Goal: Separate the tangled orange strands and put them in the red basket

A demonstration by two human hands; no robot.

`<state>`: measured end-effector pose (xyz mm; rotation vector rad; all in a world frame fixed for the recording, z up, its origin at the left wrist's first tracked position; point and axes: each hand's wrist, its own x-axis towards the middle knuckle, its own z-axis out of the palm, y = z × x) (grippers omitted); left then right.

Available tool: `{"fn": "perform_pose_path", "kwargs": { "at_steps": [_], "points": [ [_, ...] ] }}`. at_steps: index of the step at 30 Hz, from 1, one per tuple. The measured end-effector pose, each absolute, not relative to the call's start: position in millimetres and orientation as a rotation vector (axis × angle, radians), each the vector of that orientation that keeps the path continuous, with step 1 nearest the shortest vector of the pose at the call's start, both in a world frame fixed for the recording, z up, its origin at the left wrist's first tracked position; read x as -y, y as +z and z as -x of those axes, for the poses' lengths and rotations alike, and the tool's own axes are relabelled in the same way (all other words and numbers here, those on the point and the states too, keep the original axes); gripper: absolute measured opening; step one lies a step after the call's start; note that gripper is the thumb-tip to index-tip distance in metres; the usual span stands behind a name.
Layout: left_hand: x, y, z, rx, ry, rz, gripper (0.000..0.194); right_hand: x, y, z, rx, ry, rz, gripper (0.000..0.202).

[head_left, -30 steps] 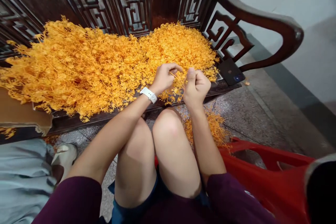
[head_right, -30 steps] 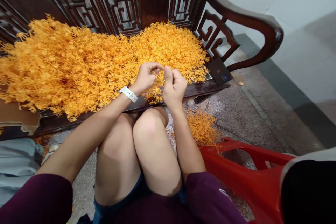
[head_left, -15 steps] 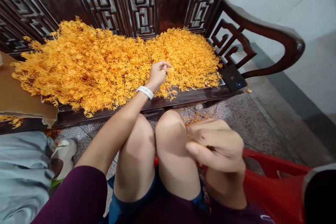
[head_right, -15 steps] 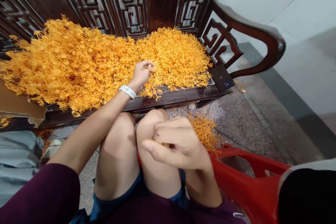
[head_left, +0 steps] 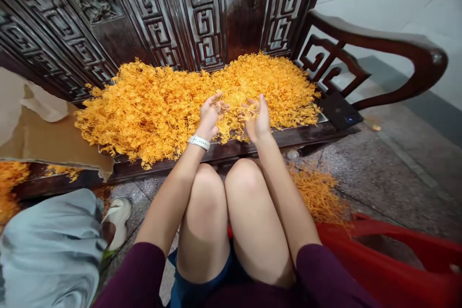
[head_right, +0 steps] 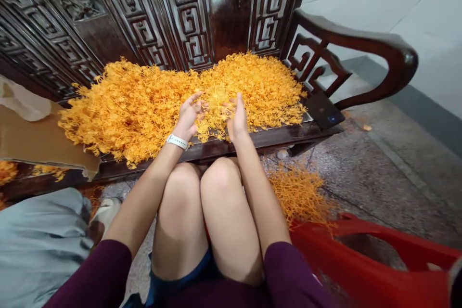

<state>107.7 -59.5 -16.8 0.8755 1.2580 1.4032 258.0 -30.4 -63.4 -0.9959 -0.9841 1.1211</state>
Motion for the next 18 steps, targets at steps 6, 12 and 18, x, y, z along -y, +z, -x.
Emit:
{"fn": "perform_pose_path", "kwargs": {
  "at_steps": [6, 12, 18],
  "points": [
    [59.4, -14.6, -116.1, -1.212, 1.362, -0.995, 0.038, 60.7, -52.4, -247.4, 1.116, 1.245, 0.851, 0.055],
    [60.8, -15.9, -117.8, -1.167, 1.228, -1.067, 0.035, 50.5, -58.5, -267.5, 1.025, 1.21, 0.913, 0.049],
    [64.1, -20.7, -123.1, -1.105, 0.991, -1.381, 0.016, 41.1, -66.5, -284.3, 0.989, 1.203, 0.924, 0.042]
  ]
}}
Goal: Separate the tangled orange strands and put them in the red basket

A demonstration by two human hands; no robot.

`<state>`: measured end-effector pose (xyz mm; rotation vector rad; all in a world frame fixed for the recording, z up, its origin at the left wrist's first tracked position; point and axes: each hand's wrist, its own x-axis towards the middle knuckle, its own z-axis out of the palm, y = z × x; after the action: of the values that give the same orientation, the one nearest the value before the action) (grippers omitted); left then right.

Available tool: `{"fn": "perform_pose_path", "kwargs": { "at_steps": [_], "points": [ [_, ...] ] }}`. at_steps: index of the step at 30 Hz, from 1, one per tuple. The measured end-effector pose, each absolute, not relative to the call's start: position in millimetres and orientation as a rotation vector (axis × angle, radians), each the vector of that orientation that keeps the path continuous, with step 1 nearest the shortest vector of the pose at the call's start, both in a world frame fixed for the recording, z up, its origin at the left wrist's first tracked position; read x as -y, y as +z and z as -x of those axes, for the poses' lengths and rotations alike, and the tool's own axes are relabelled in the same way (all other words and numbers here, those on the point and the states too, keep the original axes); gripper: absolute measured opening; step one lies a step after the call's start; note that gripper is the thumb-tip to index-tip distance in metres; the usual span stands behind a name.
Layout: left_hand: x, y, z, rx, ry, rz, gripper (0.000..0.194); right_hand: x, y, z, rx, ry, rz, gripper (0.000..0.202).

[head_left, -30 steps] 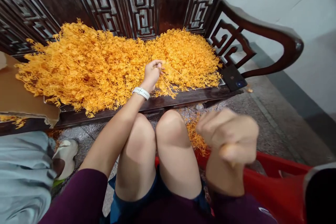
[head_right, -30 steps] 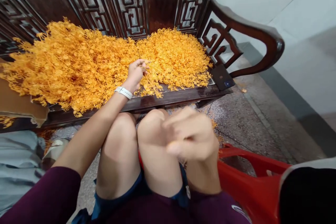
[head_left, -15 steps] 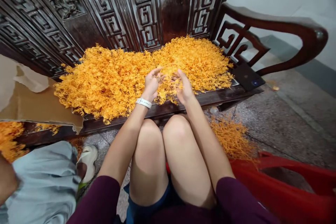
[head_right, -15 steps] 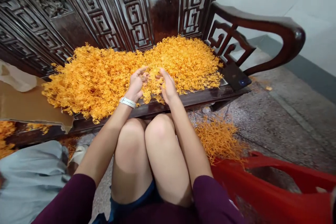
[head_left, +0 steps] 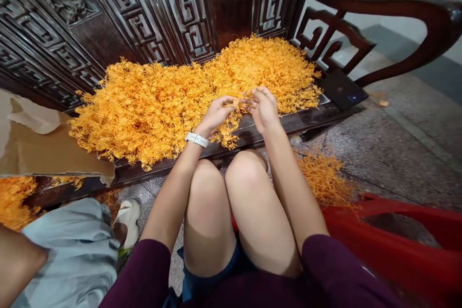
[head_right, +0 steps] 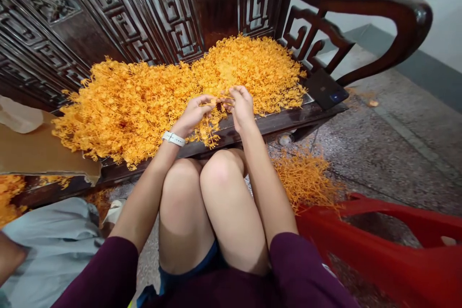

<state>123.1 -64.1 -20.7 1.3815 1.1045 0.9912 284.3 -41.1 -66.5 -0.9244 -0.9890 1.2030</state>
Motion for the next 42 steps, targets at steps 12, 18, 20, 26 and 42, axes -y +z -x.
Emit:
{"fn": "perform_pose_path", "kwargs": {
  "at_steps": [12, 18, 20, 26, 42],
  "points": [
    [69.8, -23.1, -125.0, -0.998, 0.607, -1.552, 0.023, 25.4, -89.1, -267.0, 1.003, 0.748, 0.996, 0.084],
    [74.5, -16.5, -127.2, -0.96, 0.459, -1.642, 0.019, 23.0, -93.8, -265.9, 0.942, 0.653, 1.041, 0.095],
    [74.5, -15.4, -126.6, -0.966, 0.492, -1.646, 0.021, 24.5, -91.7, -267.3, 0.942, 0.607, 1.042, 0.091],
    [71.2, -22.2, -123.2, -0.912, 0.551, -1.695, 0.015, 25.2, -91.9, -277.0, 0.802, 0.691, 1.073, 0.076],
    [71.4, -28.1, -121.0, -0.728, 0.572, -1.542, 0.009, 38.4, -66.1, -281.2, 0.505, 1.267, 0.948, 0.072]
  ]
}}
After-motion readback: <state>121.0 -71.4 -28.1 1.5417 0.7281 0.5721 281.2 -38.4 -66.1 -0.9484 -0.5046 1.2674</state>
